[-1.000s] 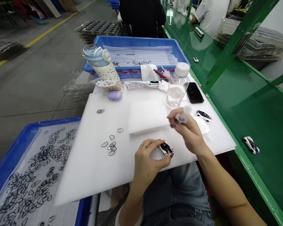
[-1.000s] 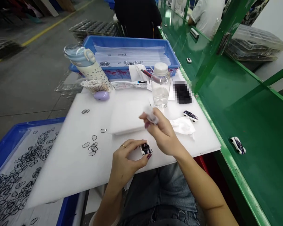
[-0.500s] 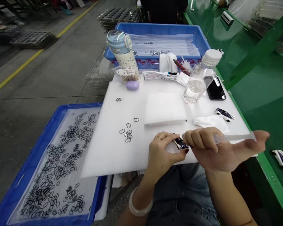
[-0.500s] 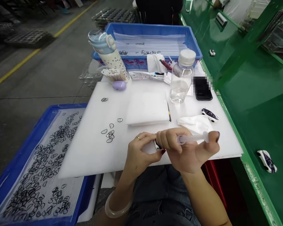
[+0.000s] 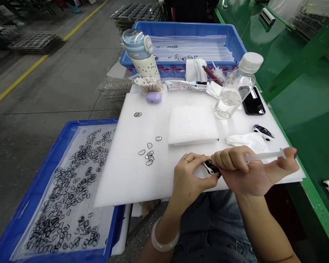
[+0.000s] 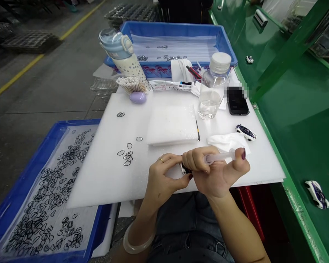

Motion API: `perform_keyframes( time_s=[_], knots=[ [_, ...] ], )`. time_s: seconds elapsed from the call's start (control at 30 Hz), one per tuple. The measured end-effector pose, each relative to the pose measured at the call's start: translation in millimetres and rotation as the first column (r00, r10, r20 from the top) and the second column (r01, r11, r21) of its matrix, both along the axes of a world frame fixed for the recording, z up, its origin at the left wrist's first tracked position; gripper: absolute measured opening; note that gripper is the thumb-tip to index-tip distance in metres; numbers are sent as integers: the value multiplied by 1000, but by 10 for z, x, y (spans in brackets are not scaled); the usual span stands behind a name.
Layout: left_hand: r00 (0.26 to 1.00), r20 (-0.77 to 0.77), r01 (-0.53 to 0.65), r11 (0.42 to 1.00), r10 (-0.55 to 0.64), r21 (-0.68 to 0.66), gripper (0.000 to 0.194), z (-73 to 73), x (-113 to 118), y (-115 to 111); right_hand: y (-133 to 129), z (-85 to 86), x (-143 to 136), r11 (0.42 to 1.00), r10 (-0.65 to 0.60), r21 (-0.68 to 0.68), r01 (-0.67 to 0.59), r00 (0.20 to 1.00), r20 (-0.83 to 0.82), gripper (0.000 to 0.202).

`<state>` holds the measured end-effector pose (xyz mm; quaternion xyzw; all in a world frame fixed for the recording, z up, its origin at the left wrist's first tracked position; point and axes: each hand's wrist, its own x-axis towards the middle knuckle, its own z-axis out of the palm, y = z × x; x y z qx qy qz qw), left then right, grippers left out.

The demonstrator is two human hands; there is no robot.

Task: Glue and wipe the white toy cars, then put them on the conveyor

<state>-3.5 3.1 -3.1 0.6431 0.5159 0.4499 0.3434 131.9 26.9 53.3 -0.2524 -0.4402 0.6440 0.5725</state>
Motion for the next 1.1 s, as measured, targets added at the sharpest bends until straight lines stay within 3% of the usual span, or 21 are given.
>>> perform_keyframes(
  time_s=[0.2,0.77,1.1],
  knots=[
    [1000,-14,4,1000,-4,-2,28,-1,-3,3,1,-21,-9,1000,12,8,-12,1000,-10,71],
    [999,-39,9,1000,-9,1,28,22,-7,8,-42,23,-60,995,-104,11,104,995,-13,69],
    [999,-48,8,999,-10,-30,30,28,-5,8,-73,-11,-78,984,-160,87,158,987,23,67]
  ],
)
